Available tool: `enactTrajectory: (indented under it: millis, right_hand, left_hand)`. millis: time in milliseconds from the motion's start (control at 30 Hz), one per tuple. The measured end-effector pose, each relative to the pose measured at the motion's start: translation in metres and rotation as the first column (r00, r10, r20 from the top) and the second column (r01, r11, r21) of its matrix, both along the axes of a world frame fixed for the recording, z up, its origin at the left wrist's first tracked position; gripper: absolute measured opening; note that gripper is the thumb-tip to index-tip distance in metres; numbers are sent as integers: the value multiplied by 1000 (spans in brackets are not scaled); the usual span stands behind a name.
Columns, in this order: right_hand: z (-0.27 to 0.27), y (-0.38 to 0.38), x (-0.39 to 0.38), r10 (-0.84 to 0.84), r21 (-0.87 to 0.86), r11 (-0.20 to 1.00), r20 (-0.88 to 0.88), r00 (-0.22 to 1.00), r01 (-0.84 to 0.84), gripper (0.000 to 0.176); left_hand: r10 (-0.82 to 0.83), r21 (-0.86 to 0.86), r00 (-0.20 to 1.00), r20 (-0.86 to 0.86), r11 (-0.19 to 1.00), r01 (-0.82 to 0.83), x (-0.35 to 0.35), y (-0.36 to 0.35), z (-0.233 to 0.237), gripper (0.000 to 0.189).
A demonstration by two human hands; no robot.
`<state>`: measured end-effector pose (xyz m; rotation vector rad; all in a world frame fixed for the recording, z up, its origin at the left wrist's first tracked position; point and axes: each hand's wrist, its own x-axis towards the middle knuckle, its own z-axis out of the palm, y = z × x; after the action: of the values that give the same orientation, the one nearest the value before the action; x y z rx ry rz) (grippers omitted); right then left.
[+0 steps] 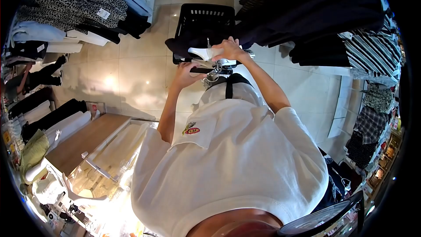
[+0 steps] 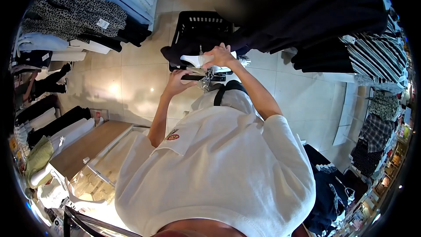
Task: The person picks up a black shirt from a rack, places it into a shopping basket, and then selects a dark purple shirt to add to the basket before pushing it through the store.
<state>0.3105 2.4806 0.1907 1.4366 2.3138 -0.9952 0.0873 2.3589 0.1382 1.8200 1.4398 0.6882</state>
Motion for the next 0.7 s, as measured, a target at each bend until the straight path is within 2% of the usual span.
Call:
enactTrajectory:
  millis: [133, 233, 300, 467, 600, 700]
  right_hand:
    - [1, 2, -10, 84, 0, 996, 58, 995, -84, 70]
    - [-5, 3, -16, 144, 30, 989, 84, 986, -147, 68]
    - [-7, 5, -19, 177, 66, 981, 91, 980, -183, 66]
    - [-8, 8, -35, 279, 111, 944, 227, 933, -310, 62]
    - [-18, 11, -44, 278, 143, 937, 250, 927, -320, 62]
    - [-28, 12, -52, 270, 120, 940, 302, 914, -318, 62]
  left_hand:
    - [39, -54, 999, 17, 998, -38, 1, -1, -2, 53]
    - [10, -89, 1000, 12, 996, -9, -1, 0, 4, 54]
    - [-42, -41, 984, -173, 999, 35, 1, -1, 8, 56]
    - [-1, -24, 974, -225, 1000, -5, 7, -3, 2, 57]
    - [83, 54, 972, -220, 996, -73, 11, -4, -9, 53]
    - [79, 40, 972, -222, 997, -72, 10, -3, -10, 49]
